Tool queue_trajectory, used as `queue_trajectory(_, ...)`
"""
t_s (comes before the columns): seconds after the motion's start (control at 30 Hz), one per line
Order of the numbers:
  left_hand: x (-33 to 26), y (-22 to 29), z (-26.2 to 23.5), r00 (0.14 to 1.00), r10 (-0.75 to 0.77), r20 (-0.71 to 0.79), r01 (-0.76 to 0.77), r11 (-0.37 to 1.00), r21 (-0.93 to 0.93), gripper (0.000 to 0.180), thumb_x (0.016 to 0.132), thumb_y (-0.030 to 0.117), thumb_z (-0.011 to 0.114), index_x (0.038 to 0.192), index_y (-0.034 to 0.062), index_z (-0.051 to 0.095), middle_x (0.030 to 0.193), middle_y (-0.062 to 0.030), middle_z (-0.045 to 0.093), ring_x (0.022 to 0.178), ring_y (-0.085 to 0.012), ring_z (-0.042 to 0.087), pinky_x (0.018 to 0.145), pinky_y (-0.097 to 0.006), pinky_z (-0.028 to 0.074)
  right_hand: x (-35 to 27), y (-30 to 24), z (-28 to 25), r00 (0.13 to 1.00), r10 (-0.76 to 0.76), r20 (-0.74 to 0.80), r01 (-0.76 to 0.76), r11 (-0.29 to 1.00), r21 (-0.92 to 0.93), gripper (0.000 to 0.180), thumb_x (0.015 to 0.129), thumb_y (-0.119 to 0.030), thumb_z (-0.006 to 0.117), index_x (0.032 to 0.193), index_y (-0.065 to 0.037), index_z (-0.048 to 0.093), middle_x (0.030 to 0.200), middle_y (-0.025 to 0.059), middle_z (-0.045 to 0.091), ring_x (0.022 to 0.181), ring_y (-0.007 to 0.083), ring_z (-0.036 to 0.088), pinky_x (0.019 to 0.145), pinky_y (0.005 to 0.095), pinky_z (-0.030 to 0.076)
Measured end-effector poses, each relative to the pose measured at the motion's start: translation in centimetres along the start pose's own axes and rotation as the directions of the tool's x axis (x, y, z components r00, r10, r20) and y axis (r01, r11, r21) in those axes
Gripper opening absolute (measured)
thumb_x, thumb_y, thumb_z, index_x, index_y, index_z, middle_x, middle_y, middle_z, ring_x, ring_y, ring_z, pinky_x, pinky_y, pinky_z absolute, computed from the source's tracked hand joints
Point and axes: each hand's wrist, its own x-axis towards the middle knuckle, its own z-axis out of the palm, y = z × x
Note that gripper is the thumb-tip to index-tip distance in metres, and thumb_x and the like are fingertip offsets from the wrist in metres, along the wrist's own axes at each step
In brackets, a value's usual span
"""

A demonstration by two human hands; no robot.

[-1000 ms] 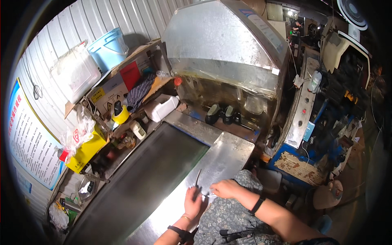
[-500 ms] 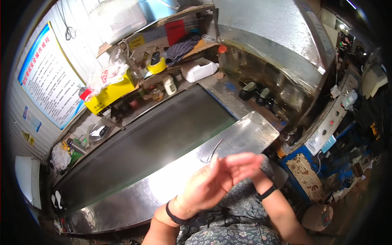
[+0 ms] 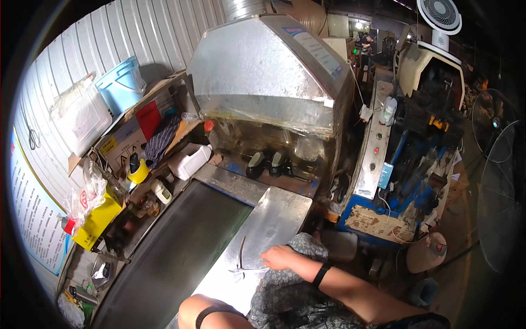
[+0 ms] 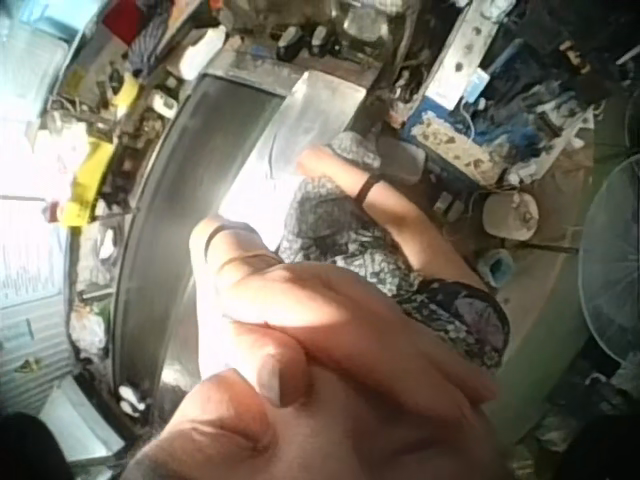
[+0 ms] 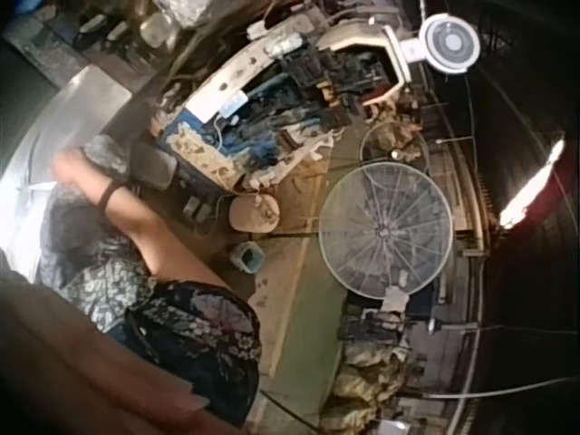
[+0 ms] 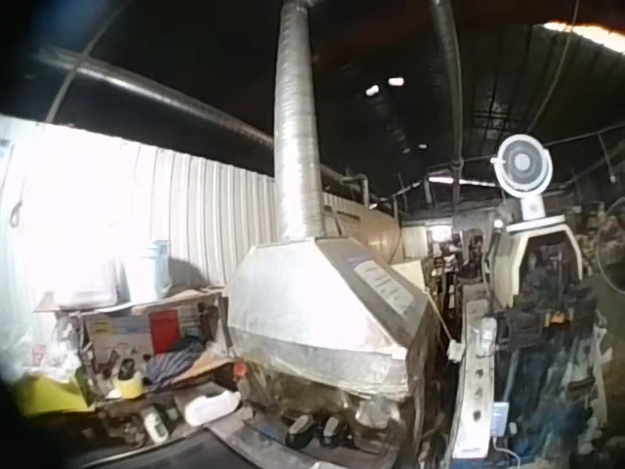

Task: Inspecting and cleaning finished shoes on a conveyor belt in a factory setting.

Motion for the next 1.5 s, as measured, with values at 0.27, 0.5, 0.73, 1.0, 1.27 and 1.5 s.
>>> queue_trajectory(0.27, -1.7, 0.9, 3.6, 0.913, 0.382, -0.143, -0.376, 0.924, 0.071, 0.024, 0.104, 0.018, 0.043, 0.103, -0.0004, 0.058, 0.067, -0.0082, 0.064, 0.060, -0.0190, 0.067, 0.091, -0.028, 0.051, -0.1, -0.8, -0.3, 1.000, -0.024, 0.003, 0.024, 1.000, 0.008, 0.029, 0.086, -0.027, 0.060, 0.110, -0.013, 0.068, 0.106, 0.0170, 0.069, 0.102, 0.0367, 0.065, 0.087, 0.0477, 0.052)
queue_trajectory(0.5, -4.3, 1.3, 2.9, 0.929, 0.166, -0.332, -0.153, 0.986, 0.065, 0.023, 0.102, 0.021, 0.046, 0.096, 0.0010, 0.054, 0.074, -0.0166, 0.065, 0.063, -0.0266, 0.067, 0.096, -0.036, 0.049, -0.4, 0.6, -0.2, 0.999, -0.035, -0.016, 0.035, 0.999, -0.009, 0.030, 0.088, -0.030, 0.059, 0.114, -0.015, 0.067, 0.105, 0.0177, 0.069, 0.099, 0.0381, 0.065, 0.084, 0.0491, 0.052)
queue_trajectory(0.73, -6.2, 3.1, -11.6, 0.991, -0.123, -0.043, 0.090, 0.885, -0.458, 0.040, 0.103, 0.035, 0.042, 0.121, 0.0032, 0.058, 0.122, -0.0154, 0.059, 0.109, -0.0287, 0.060, 0.107, -0.041, 0.040, 0.6, -0.1, 0.8, 0.991, -0.118, -0.068, 0.120, 0.992, 0.037, 0.031, 0.088, -0.031, 0.061, 0.111, -0.013, 0.069, 0.100, 0.0172, 0.070, 0.095, 0.0367, 0.066, 0.081, 0.0485, 0.053)
queue_trajectory(1.0, -6.8, 2.2, -22.2, 0.937, -0.011, -0.350, -0.239, 0.712, -0.660, 0.057, 0.105, 0.035, 0.032, 0.153, 0.0048, 0.025, 0.161, -0.0119, 0.020, 0.150, -0.0280, 0.016, 0.123, -0.045, 0.011, -0.8, -0.7, -0.3, 0.984, -0.133, -0.116, 0.137, 0.990, 0.026, 0.027, 0.086, -0.030, 0.062, 0.102, -0.011, 0.072, 0.090, 0.0161, 0.070, 0.087, 0.0368, 0.067, 0.077, 0.0459, 0.053)
queue_trajectory(1.27, -10.3, 2.9, -24.5, 0.940, 0.040, -0.338, -0.237, 0.790, -0.565, 0.065, 0.104, 0.039, 0.032, 0.155, 0.0048, 0.012, 0.164, -0.0117, 0.008, 0.151, -0.0282, 0.006, 0.123, -0.047, 0.003, -1.8, -1.2, -0.5, 0.970, -0.129, -0.205, 0.134, 0.991, 0.012, 0.027, 0.084, -0.028, 0.064, 0.102, -0.010, 0.072, 0.090, 0.0177, 0.070, 0.087, 0.0370, 0.067, 0.079, 0.0459, 0.053)
queue_trajectory(1.5, -13.6, 4.2, -26.3, 0.898, 0.052, -0.437, -0.278, 0.837, -0.472, 0.066, 0.104, 0.040, 0.034, 0.155, 0.0037, 0.013, 0.163, -0.0140, 0.008, 0.151, -0.0288, 0.007, 0.123, -0.047, 0.005, -1.9, -1.8, -0.9, 0.970, -0.129, -0.205, 0.150, 0.984, 0.091, 0.024, 0.084, -0.024, 0.066, 0.102, -0.010, 0.072, 0.089, 0.0145, 0.072, 0.086, 0.0347, 0.068, 0.077, 0.0440, 0.053)
